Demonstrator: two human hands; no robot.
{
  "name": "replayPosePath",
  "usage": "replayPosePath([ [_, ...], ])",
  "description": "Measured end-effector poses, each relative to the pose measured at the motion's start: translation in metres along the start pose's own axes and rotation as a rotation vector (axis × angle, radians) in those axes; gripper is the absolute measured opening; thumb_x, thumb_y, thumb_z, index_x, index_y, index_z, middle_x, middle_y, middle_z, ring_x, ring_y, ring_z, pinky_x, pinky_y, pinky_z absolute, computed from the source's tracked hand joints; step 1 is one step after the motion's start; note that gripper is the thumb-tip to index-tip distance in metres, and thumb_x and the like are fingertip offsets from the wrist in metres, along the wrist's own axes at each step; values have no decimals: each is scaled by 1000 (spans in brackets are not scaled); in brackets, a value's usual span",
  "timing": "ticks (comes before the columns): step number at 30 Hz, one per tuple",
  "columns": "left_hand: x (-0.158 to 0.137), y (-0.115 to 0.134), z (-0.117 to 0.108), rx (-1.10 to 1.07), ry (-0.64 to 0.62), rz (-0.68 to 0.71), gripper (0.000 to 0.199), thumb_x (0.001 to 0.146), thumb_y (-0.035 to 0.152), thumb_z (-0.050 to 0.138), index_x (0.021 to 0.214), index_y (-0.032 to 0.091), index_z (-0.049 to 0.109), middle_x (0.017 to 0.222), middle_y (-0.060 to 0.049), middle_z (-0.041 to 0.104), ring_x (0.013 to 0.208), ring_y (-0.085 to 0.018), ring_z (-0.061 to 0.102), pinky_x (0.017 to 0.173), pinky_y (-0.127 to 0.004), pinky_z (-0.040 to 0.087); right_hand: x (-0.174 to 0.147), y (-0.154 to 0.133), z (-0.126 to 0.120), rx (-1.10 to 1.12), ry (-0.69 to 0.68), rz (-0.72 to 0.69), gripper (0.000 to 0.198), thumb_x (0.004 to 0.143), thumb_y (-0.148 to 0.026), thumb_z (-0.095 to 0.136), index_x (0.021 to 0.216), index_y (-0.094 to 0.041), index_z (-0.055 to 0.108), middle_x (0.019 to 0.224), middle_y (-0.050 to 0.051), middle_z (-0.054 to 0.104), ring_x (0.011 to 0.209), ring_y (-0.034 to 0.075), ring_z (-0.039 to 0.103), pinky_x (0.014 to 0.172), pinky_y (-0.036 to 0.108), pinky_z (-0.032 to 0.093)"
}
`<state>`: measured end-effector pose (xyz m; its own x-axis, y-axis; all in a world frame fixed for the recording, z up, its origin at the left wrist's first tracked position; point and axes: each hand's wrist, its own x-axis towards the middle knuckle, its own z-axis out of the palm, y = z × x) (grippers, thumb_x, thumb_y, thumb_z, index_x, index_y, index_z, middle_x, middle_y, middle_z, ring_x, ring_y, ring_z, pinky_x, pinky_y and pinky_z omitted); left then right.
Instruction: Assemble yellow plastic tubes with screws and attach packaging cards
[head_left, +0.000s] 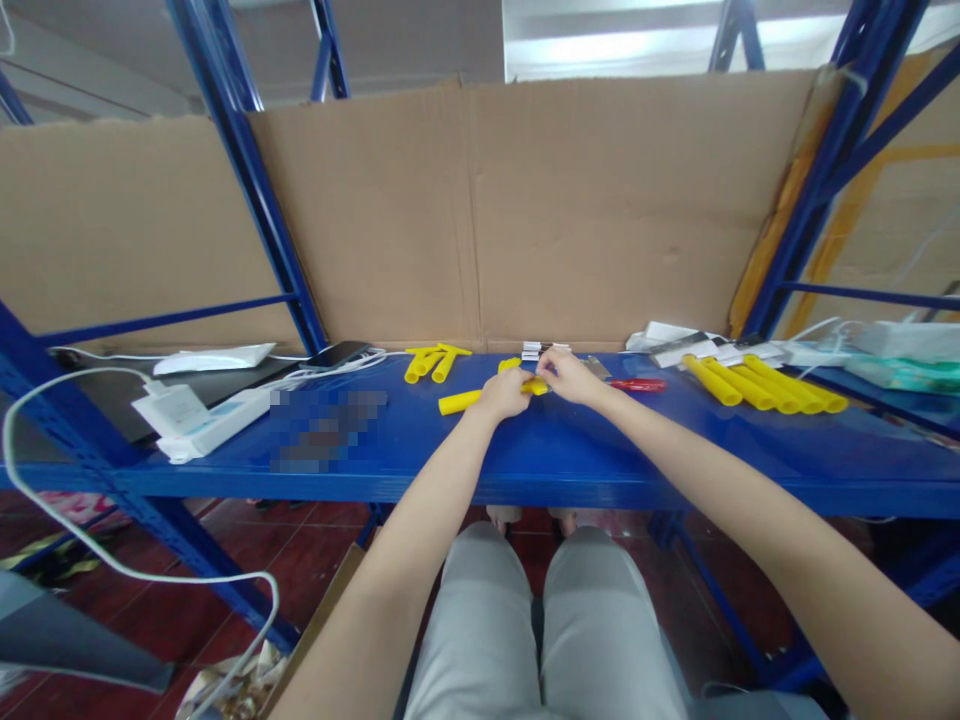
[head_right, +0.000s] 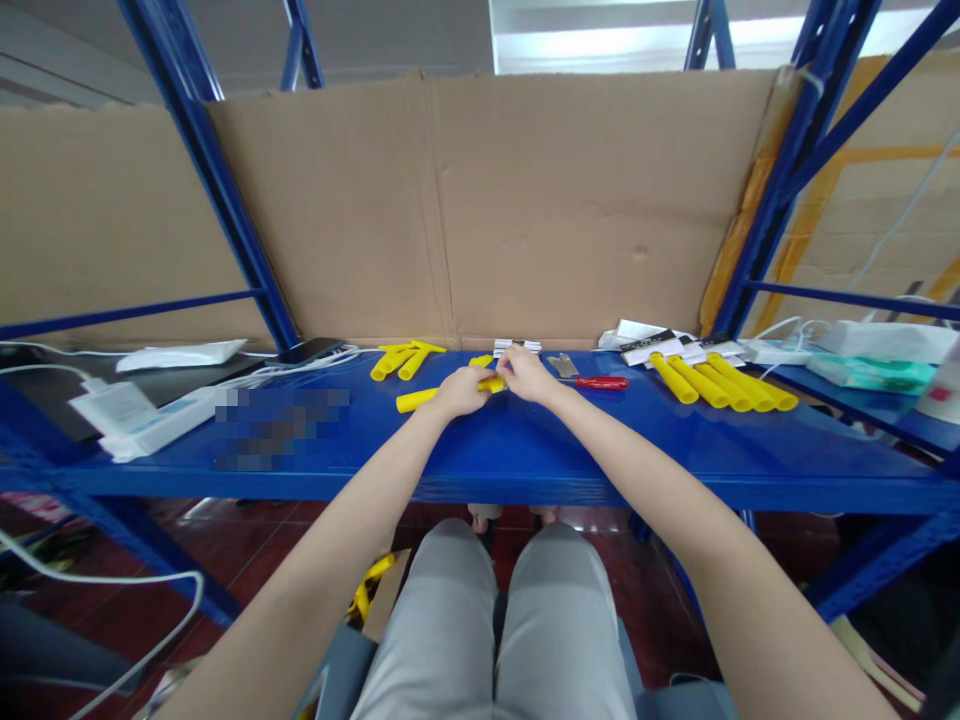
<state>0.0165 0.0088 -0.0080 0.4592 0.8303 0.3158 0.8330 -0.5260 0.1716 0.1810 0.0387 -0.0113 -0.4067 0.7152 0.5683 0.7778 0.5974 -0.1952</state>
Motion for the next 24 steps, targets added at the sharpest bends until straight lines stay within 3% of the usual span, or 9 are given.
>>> replayPosePath([
  [4,0,-1,1,-12,2,18,42,82,17,52,122,23,63,122,-6,65,116,-23,58,98,-32,46,-10,-1,1,109,-33,71,12,83,-17,48,83,-17,60,90,6,62,83,17,57,78,29,44],
  [13,2,-6,5,28,24,42,42,82,17,52,122,24,63,123,-7,64,118,-23,56,102,-33,43,-14,-11,-7,117,-107,47,13,81,-9,47,78,-17,57,86,5,63,77,14,57,73,25,43],
  [24,1,-6,5,34,45,39,42,82,16,53,121,24,63,123,-5,64,118,-21,56,101,-30,44,-18,-10,-17,159,-79,-149,12,79,-10,52,74,-18,60,82,4,66,78,15,59,74,28,45],
])
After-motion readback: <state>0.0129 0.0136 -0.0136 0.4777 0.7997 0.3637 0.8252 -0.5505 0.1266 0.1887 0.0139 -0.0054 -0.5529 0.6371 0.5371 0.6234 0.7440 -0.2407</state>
